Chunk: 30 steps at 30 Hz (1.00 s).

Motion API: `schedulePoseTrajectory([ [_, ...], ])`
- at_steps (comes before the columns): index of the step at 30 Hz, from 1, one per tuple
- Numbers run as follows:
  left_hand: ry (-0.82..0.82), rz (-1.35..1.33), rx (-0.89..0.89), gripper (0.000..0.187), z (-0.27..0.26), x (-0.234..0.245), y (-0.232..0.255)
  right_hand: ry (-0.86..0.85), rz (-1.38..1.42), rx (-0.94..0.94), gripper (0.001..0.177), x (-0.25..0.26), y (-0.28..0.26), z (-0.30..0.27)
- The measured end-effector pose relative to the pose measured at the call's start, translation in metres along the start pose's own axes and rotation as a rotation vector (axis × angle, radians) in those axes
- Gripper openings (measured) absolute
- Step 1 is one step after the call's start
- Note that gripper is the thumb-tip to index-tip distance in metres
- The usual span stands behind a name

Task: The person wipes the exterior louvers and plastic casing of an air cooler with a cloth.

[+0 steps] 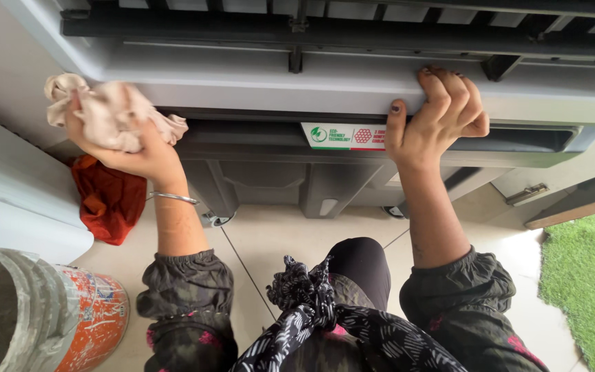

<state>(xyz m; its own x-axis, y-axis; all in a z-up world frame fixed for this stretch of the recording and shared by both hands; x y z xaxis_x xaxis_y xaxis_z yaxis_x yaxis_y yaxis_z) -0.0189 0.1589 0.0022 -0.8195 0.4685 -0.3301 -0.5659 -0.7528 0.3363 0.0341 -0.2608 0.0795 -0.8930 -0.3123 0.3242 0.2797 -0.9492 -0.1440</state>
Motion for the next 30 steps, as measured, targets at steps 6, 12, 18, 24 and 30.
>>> schedulePoseTrajectory([
  [6, 0.196, -0.030, 0.267, 0.065, -0.050, 0.023, -0.050, -0.014, -0.024, -0.004, 0.049, 0.000, 0.000, -0.001],
  [12, 0.127, 0.160, 0.107, 0.072, -0.072, 0.018, -0.010, -0.022, 0.023, -0.034, 0.047, 0.002, -0.006, -0.001],
  [18, -0.058, 0.096, 0.280, 0.070, -0.062, 0.011, 0.058, -0.025, 0.031, -0.049, 0.046, 0.000, -0.007, -0.002],
  [24, -0.220, 0.196, 0.193, 0.059, 0.002, 0.044, 0.105, -0.005, 0.032, -0.032, 0.046, -0.001, -0.004, -0.003],
  [30, -0.358, 0.196, 0.160, 0.072, 0.004, 0.020, 0.101, -0.010, 0.033, -0.030, 0.046, -0.003, -0.003, -0.004],
])
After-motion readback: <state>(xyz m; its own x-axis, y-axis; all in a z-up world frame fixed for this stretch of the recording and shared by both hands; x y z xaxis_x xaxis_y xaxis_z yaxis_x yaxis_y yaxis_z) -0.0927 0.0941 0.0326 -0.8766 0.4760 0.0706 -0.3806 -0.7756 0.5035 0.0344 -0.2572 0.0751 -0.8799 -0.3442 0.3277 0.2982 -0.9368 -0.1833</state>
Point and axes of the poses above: each hand's wrist, its own z-axis towards the middle knuckle, its own x-axis out of the back of the hand, y = z × x, the point moved 4 cm from there along z, towards the middle knuckle, and after that the axes turned 9 degrees about -x, right-handed, at the moved point
